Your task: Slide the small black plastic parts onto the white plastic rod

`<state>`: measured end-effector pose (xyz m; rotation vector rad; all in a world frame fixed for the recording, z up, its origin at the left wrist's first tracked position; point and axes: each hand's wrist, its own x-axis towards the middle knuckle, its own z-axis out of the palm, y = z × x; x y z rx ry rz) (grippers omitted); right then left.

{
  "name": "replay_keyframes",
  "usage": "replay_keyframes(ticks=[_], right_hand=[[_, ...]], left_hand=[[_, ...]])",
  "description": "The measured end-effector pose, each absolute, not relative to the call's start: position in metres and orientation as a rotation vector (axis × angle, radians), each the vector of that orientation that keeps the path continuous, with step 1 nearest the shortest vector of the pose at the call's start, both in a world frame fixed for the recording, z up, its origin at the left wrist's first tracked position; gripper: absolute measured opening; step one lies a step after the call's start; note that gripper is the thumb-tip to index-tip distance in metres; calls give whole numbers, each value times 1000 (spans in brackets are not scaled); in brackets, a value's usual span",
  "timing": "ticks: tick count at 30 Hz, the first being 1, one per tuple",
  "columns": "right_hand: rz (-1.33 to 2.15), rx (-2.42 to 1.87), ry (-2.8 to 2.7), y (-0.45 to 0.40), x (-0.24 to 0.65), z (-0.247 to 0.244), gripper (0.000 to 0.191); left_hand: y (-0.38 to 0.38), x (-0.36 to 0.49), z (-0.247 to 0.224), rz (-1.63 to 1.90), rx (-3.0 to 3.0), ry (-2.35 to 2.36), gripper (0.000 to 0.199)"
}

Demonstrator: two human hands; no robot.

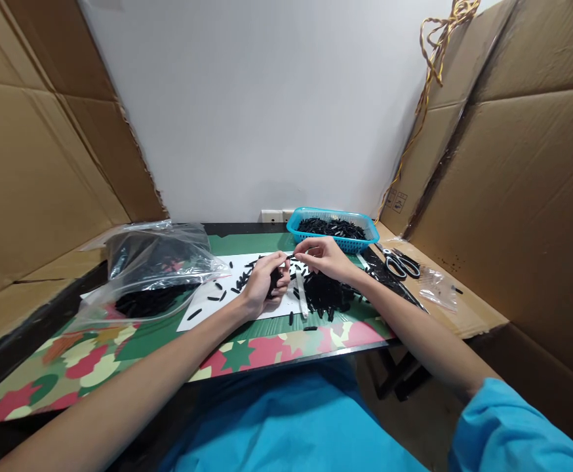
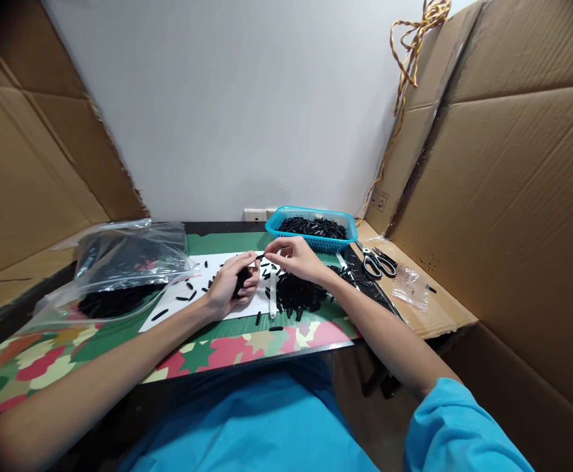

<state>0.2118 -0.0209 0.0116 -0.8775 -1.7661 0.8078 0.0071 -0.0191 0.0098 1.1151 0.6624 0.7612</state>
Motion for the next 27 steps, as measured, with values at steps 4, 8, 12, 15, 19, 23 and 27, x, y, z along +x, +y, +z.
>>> replay_keyframes(ticks=[4, 8, 12, 15, 19, 23, 27], right_hand=[[803, -883, -1771, -22, 212, 12, 42], [797, -885, -1777, -22, 212, 12, 41], [778, -882, -1774, -23, 211, 13, 41], [760, -879, -1766, -24, 210, 14, 40], [747, -878, -1767, -25, 210, 15, 38], [747, -880, -1770, -24, 210, 15, 38], [758, -882, -1775, -23, 211, 14, 38]], left_hand=[[-18, 8, 9, 762, 1108, 674, 26], [-18, 8, 8, 769, 1110, 684, 30], [-18, 8, 8, 776, 1124, 682, 30], [-19, 7, 8, 778, 1137, 678, 29], [-19, 8, 7, 777, 1147, 680, 28], [-18, 7, 6, 779, 1154, 682, 27], [-17, 7, 6, 779, 1158, 675, 26]])
